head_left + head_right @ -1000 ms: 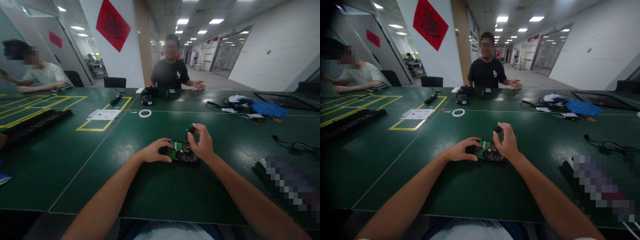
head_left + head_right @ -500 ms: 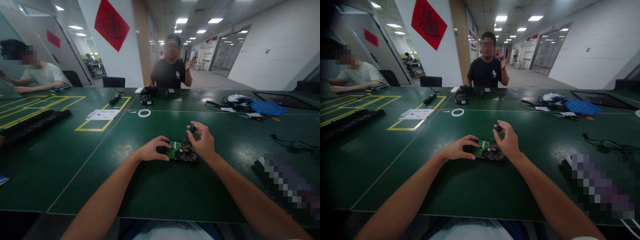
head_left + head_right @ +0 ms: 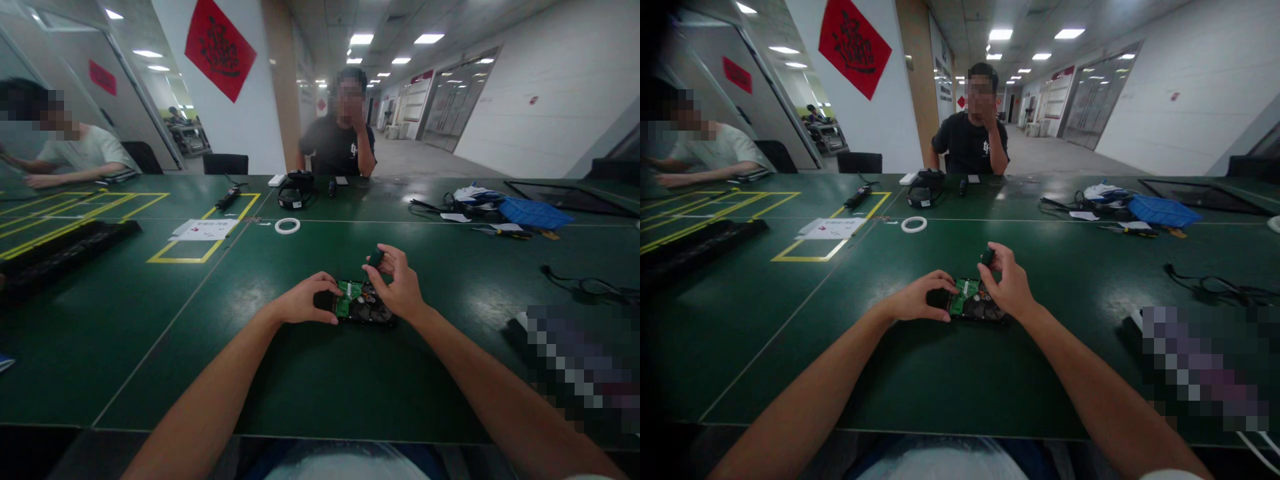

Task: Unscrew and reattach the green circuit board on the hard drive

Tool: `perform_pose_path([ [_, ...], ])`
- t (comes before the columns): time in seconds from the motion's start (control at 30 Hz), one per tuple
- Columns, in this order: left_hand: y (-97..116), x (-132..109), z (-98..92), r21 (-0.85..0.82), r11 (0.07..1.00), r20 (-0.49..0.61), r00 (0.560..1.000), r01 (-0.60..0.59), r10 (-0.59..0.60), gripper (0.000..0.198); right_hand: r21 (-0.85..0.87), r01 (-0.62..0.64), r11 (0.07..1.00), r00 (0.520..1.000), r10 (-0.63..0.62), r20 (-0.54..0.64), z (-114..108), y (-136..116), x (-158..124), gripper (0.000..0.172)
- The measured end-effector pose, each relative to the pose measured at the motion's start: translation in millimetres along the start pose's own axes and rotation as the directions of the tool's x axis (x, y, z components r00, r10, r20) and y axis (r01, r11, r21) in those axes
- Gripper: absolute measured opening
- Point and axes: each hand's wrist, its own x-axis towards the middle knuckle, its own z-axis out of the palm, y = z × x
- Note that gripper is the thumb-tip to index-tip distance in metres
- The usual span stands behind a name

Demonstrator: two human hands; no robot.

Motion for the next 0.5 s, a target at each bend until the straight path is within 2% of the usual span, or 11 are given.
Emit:
perform_pose_path([
  [0.13, -1.2, 0.4, 0.3, -0.002, 1.000, -0.011, 1.000, -0.024, 0.024, 0.061, -0.065, 0.034, 0.997, 0.999, -0.034, 0.007, 2.3, 2.2, 0.0, 0.056],
  [0.33, -1.7, 0.0, 0.9, 0.005, 1.000, -0.024, 0.999, -0.024, 0.025, 0.059, -0.150, 0.055, 0.987, 0.995, -0.066, -0.073, 1.7, 0.0, -0.9, 0.056],
  [0.5, -2.3, 0.1, 1.9, 0.005, 1.000, -0.022, 0.999, -0.024, 0.025, 0.058, -0.071, 0.054, 0.996, 0.995, -0.059, -0.079, 4.3, -0.1, -1.2, 0.048],
])
